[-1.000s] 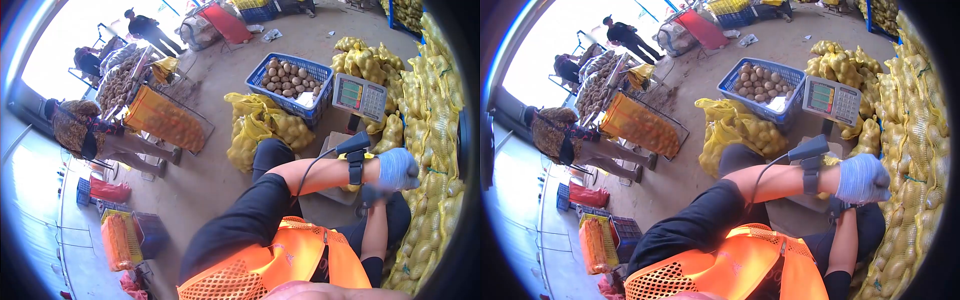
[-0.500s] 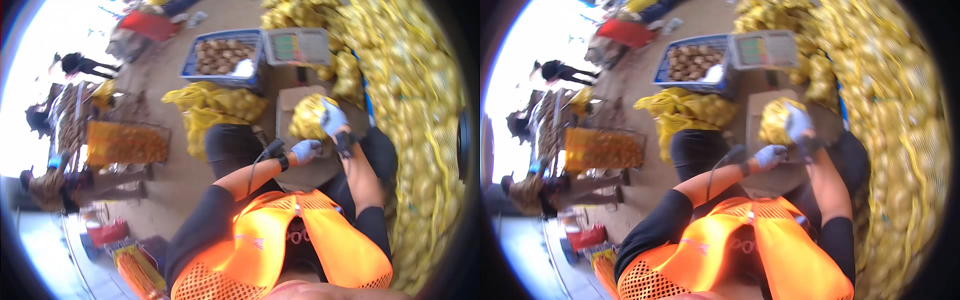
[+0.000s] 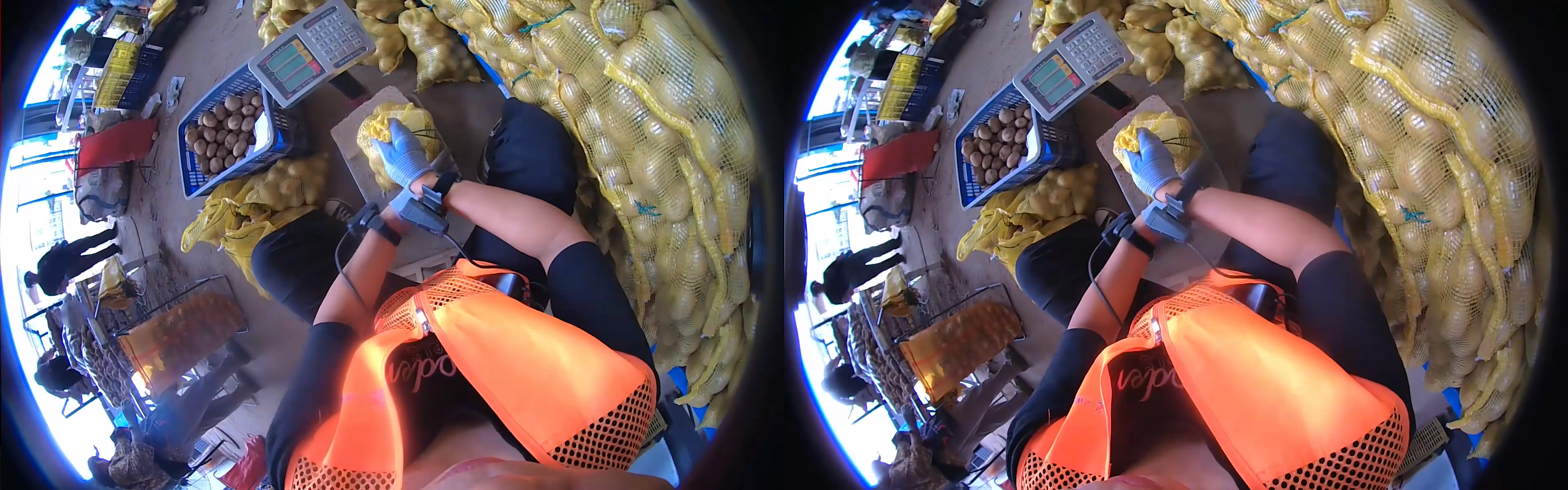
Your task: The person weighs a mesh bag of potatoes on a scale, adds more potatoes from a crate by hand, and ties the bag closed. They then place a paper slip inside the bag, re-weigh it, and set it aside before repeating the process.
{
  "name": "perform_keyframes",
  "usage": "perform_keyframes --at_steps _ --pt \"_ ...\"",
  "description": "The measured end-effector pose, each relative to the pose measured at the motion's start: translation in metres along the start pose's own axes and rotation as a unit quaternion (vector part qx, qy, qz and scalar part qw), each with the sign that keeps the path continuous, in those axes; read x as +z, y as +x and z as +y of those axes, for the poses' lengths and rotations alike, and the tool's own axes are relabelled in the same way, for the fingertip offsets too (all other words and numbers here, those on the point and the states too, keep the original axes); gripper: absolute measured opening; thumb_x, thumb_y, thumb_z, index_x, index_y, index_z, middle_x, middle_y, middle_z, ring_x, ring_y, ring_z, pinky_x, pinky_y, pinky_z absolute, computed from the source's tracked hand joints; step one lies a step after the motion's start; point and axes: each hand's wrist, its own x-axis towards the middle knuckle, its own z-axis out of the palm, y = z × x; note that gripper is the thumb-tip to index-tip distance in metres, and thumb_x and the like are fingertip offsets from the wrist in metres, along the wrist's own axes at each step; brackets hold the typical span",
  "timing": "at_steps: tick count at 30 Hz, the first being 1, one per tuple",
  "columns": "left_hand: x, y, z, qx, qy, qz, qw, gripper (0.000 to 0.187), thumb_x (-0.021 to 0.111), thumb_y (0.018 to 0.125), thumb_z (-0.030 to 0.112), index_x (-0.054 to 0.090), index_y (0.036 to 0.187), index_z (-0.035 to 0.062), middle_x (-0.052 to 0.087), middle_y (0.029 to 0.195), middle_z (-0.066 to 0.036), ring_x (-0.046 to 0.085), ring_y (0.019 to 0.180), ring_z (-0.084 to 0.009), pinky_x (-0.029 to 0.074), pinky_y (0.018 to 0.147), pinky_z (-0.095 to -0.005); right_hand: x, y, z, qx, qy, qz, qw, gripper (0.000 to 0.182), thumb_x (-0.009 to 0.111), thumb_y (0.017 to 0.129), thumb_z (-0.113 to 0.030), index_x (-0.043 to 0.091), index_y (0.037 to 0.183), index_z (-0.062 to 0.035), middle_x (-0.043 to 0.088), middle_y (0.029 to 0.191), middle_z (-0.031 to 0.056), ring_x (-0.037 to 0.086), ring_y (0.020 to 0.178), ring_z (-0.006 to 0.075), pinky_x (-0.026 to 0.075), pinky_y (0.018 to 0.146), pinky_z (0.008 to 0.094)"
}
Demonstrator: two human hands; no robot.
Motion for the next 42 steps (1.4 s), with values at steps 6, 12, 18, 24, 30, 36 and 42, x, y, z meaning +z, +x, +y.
perform_keyframes --at_steps 6,12,18,24,30,36,42 --pt "-0.011 -0.038 0.09 0.364 0.302 0.259 0.842 0.012 0.055 0.082 0.005 0.063 0.091 0.0057 0.055 0.067 0.001 0.048 0.053 -0.0052 0.037 0.047 -0.0168 -0.004 -0.012 -0.008 -0.047 -0.023 0.005 0.999 0.034 0.056 0.085 -0.022 0.048 0.109 0.0009 0.053 0.097 0.0235 0.054 0.089 0.041 0.044 0.078 0.0447" --pt "0.098 0.014 0.124 0.211 0.924 0.07 0.312 0.02 0.062 0.073 0.021 0.065 0.089 0.0102 0.063 0.088 -0.011 0.062 0.079 -0.0289 0.05 0.07 -0.0389 0.029 -0.033 0.039 -0.223 -0.125 0.024 0.966 0.037 0.052 0.088 -0.031 0.049 0.115 -0.0053 0.056 0.105 0.015 0.054 0.1 0.0247 0.041 0.085 0.0385" --pt "0.08 0.063 0.115 0.199 0.876 0.026 0.439 0.012 0.058 0.076 0.017 0.064 0.082 0.0086 0.065 0.078 -0.01 0.064 0.073 -0.028 0.05 0.068 -0.0379 0.054 -0.028 0.089 -0.086 0.055 -0.138 0.985 0.034 0.051 0.089 -0.028 0.052 0.115 -0.007 0.059 0.101 0.0127 0.057 0.094 0.0224 0.044 0.079 0.037" --pt "-0.027 0.064 0.189 0.137 0.242 0.12 0.953 0.023 0.054 0.087 0.019 0.058 0.068 0.0084 0.049 0.057 0.002 0.042 0.044 -0.0083 0.03 0.04 -0.0244 -0.053 0.024 -0.032 0.226 0.292 -0.175 0.913 0.019 0.059 0.086 -0.023 0.056 0.094 -0.006 0.061 0.08 0.0091 0.06 0.059 0.0149 0.046 0.047 0.0309" --pt "-0.009 -0.003 0.1 0.315 0.303 0.126 0.89 0.018 0.052 0.093 0.021 0.056 0.078 0.0107 0.049 0.065 0.006 0.042 0.052 -0.0033 0.034 0.045 -0.0186 -0.052 0.045 -0.027 0.455 0.57 -0.095 0.678 0.032 0.05 0.091 -0.037 0.054 0.1 -0.0067 0.062 0.084 0.0092 0.06 0.061 0.0191 0.048 0.052 0.0301" --pt "0.042 0.012 0.13 0.323 0.54 0.115 0.769 0.02 0.054 0.09 0.021 0.057 0.089 0.0014 0.061 0.07 -0.017 0.06 0.057 -0.0221 0.045 0.054 -0.0344 -0.07 0.044 -0.041 0.275 0.234 -0.236 0.902 0.065 0.03 0.084 -0.071 0.056 0.076 -0.0116 0.057 0.065 0.0072 0.053 0.053 0.0161 0.039 0.045 0.0248" --pt "-0.023 0.099 0.158 0.277 0.473 0.129 0.827 0.021 0.055 0.089 0.021 0.063 0.085 0.0015 0.063 0.07 -0.006 0.057 0.06 -0.0152 0.045 0.056 -0.0283 -0.049 0.044 -0.01 0.136 0.156 -0.264 0.942 0.07 0.057 0.075 -0.065 0.063 0.1 -0.0005 0.063 0.077 0.0105 0.06 0.073 0.0175 0.047 0.066 0.0282"
